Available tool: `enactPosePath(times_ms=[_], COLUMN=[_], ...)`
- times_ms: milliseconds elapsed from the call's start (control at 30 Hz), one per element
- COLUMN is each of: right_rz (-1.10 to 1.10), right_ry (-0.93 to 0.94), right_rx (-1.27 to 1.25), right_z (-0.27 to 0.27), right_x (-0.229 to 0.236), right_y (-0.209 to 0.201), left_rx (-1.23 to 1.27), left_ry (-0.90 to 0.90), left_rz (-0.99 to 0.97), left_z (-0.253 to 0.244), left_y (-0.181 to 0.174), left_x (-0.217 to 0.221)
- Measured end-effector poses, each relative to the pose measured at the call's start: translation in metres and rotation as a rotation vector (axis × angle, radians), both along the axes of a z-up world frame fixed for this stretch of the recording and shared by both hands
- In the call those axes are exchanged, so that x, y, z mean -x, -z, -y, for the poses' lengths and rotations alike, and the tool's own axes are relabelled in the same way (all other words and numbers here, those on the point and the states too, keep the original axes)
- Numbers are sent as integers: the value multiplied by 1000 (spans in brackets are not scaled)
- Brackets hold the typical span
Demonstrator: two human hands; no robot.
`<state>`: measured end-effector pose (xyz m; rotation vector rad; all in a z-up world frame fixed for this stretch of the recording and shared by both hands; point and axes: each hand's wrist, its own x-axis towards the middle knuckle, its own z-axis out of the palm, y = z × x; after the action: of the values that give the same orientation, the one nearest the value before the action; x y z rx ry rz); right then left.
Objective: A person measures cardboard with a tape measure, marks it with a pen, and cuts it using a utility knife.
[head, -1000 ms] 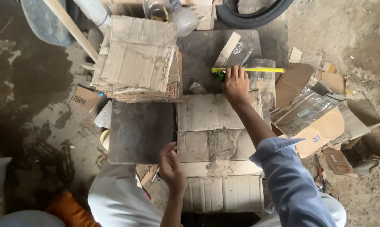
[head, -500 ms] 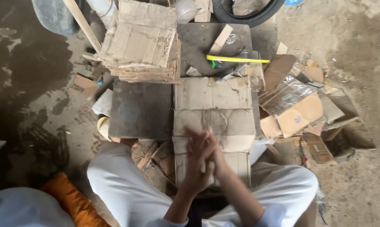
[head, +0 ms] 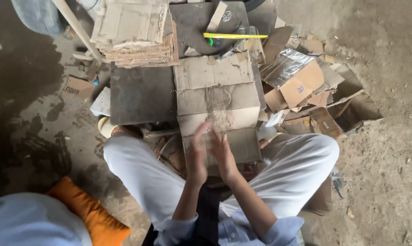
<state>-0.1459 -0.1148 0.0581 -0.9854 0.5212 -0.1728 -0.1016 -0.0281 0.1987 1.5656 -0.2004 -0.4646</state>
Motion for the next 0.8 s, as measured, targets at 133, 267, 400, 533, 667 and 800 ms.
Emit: enactPosePath(times_ms=[133, 267, 400, 533, 667, 800], right_rz=[-140, 413, -100, -457, -832, -817], right_ry=[131, -41, -515, -82, 134, -48], right_rx=[-52, 878, 1467, 1089, 928, 832], right_z=[-18, -6, 28, 150, 203, 249], right_x=[3, 15, 20, 30, 11, 5], right_y=[-119, -45, 7, 160, 157, 197], left_rx=[-110, -75, 521, 108, -481, -491], left_ry=[34, 39, -37, -169, -168, 68], left_rz=[199, 379, -350, 64, -45, -163], left_z=[8, 18, 5, -21, -42, -51], left_y=[92, 126, 114, 134, 241, 272], left_x=[13, -7, -4, -57, -104, -122])
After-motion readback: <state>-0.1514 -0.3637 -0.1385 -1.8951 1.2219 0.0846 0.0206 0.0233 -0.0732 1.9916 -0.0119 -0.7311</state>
